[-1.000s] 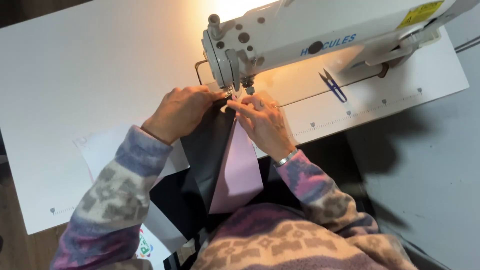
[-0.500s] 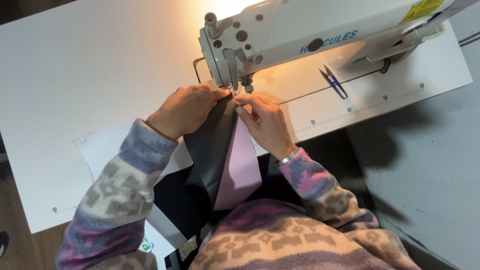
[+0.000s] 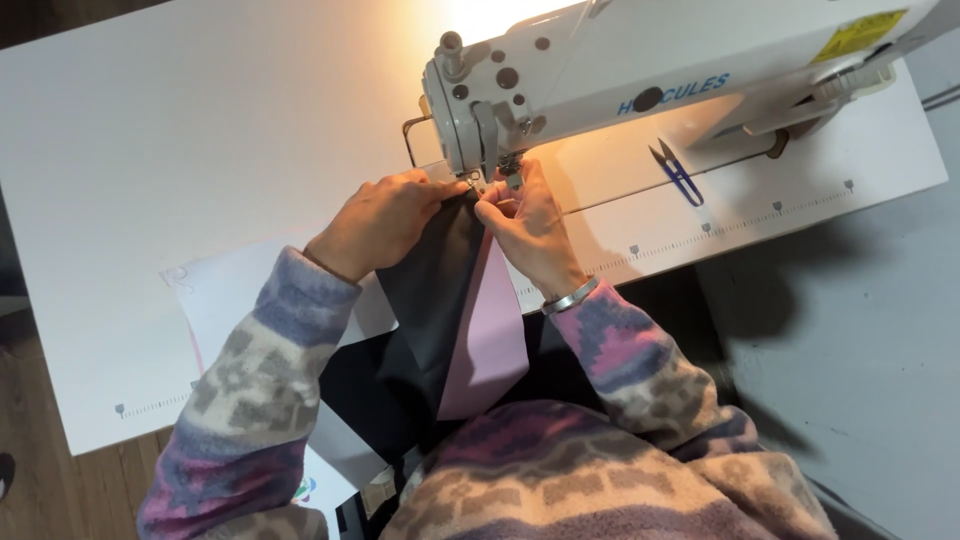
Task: Sewing pieces of black and pink synthetic leather material together using an industrial sewing machine.
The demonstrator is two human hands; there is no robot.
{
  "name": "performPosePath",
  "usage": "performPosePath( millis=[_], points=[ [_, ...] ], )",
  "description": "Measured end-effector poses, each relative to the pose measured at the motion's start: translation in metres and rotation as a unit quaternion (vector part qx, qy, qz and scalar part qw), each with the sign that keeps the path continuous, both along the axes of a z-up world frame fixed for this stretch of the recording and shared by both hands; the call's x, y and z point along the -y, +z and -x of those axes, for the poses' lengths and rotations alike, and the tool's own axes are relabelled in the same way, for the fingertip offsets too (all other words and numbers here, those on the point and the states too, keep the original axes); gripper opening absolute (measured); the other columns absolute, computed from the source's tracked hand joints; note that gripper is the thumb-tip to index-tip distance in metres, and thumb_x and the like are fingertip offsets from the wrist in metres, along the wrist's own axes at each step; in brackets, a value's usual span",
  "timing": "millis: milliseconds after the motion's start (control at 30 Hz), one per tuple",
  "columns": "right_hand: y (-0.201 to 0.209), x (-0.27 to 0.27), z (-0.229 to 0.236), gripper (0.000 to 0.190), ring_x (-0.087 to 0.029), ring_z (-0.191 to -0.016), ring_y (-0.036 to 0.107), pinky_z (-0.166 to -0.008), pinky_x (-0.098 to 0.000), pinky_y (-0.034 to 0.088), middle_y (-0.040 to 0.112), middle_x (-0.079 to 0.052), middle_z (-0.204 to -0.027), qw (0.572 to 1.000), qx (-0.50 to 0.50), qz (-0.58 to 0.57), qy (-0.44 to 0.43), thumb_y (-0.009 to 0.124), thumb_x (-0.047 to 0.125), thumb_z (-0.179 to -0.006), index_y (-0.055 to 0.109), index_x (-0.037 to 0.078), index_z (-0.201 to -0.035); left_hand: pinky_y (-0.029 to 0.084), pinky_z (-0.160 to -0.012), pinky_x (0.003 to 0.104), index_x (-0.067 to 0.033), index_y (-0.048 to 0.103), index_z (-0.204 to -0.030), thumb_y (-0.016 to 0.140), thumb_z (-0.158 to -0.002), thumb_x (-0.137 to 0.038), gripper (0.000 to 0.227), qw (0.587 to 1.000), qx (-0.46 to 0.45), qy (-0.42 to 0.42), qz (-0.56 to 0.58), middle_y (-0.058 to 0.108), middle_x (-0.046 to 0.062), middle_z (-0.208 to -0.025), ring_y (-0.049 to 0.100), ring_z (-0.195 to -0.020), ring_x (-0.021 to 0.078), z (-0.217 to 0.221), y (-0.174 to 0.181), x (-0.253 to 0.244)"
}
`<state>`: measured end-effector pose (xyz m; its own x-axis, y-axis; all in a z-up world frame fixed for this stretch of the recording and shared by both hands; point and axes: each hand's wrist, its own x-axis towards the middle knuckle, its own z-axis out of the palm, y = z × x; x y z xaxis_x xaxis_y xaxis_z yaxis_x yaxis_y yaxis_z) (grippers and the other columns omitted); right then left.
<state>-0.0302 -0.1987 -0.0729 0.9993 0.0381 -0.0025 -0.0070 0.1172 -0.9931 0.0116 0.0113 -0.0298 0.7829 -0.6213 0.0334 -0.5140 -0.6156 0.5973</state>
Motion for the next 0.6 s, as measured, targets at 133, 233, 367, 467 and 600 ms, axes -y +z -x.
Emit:
performPosePath(
  millis=[133,233,367,467,600],
  points=[
    [0.004,0.001,-0.001,0.034,-0.002,-0.071,0.054,-0.062,-0.0191,0.044,0.060,0.005,-0.085,0.998,-0.059,-0.003,-0.020,0.066,0.003,-0.090,0.049,-0.001,-0.119,0.056,-0.068,0.044,-0.0177,0.070,-0.130,0.061,-0.097,-0.013,0.035,0.998,0.032,0.025,-0.048,0.069,0.011,-0.096,0.069,-0.080,0.0335,0.013,0.010,0.007],
    [0.008,0.005,-0.001,0.027,-0.004,-0.064,0.055,-0.056,-0.0236,0.044,0.063,0.000,-0.079,0.984,-0.067,0.162,-0.015,0.065,0.005,-0.091,0.056,-0.002,-0.115,0.058,-0.060,0.044,-0.0210,0.071,-0.128,0.057,-0.097,-0.011,0.035,0.984,0.120,0.036,-0.126,0.067,0.011,-0.098,0.070,-0.072,0.0331,0.024,0.020,0.015],
    [0.007,0.007,0.002,0.020,-0.004,-0.071,0.065,-0.067,-0.0233,0.054,0.075,-0.003,-0.084,0.975,-0.055,0.212,0.023,0.072,0.012,-0.094,0.069,0.001,-0.110,0.058,-0.055,0.044,-0.0224,0.071,-0.125,0.058,-0.093,-0.009,0.037,0.971,0.146,0.064,-0.176,0.065,0.009,-0.100,0.070,-0.065,0.0308,0.031,0.009,0.022],
    [0.011,0.007,0.007,0.020,-0.005,-0.077,0.063,-0.070,-0.0229,0.051,0.075,-0.004,-0.086,0.982,-0.130,0.116,0.068,0.071,0.014,-0.095,0.068,0.003,-0.112,0.058,-0.056,0.043,-0.0207,0.072,-0.123,0.058,-0.095,-0.011,0.032,0.976,0.148,0.078,-0.138,0.065,0.009,-0.102,0.070,-0.064,0.0303,0.031,0.000,0.017],
    [0.016,0.012,0.033,0.022,-0.005,-0.081,0.055,-0.070,-0.0212,0.042,0.064,0.001,-0.088,0.971,-0.221,-0.024,0.083,0.072,0.012,-0.095,0.068,0.007,-0.117,0.058,-0.056,0.041,-0.0209,0.074,-0.123,0.059,-0.094,-0.009,0.035,0.978,0.174,0.068,-0.097,0.063,0.009,-0.101,0.068,-0.063,0.0304,0.026,-0.002,0.009]
  ],
)
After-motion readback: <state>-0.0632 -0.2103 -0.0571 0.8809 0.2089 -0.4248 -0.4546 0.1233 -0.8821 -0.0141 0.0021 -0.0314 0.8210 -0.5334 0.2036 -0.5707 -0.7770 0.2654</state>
